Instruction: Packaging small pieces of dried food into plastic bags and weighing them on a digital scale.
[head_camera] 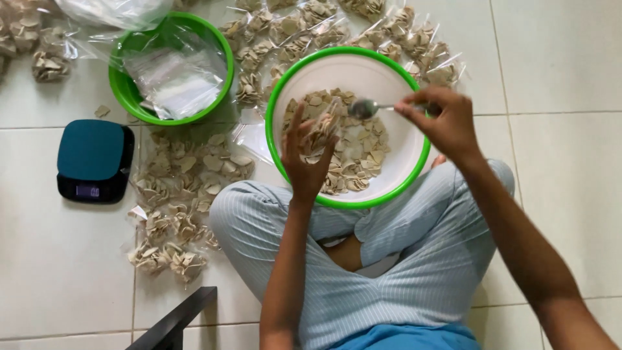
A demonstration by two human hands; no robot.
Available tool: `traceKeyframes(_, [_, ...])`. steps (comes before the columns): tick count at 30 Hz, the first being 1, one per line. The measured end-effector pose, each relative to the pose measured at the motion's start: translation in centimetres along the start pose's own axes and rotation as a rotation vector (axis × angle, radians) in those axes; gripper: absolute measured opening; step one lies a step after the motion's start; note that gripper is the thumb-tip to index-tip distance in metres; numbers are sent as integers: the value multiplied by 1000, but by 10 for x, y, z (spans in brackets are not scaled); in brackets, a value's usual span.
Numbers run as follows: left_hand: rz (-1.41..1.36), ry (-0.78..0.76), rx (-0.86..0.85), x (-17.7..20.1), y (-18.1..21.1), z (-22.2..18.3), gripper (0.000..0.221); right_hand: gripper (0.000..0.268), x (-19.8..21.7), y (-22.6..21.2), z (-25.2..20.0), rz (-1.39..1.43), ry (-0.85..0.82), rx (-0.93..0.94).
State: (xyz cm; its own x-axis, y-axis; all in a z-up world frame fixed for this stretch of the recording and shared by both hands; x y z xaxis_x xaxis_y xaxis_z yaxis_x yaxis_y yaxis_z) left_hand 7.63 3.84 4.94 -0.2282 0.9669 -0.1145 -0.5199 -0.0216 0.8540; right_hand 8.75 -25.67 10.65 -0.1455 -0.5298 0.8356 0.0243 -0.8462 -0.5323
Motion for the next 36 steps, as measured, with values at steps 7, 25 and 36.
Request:
traceKeyframes(7, [-1,315,-81,129,33,43,109,22,-113,0,-94,342,-58,-186])
traceKeyframes(25, [400,574,-45,451,-154,103,83,6,-111,-59,-110,-212,119,241])
traceKeyframes(36, [948,484,322,494,-197,129,85,3,-115,-55,-110,-226,109,214])
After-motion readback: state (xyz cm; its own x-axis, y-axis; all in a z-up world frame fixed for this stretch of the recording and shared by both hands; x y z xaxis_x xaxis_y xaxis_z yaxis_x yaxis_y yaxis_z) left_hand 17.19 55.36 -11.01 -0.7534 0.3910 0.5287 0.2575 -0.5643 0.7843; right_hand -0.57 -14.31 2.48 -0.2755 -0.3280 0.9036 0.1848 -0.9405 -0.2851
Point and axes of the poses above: each hand's wrist, its own z-axis towards the middle knuckle, its own x-axis out of the back of the hand, y = z × x, the point moved 9 cm from there along z, towards the middle knuckle, and after that the axes turned 8 degrees about -z, right-handed, at the moved point
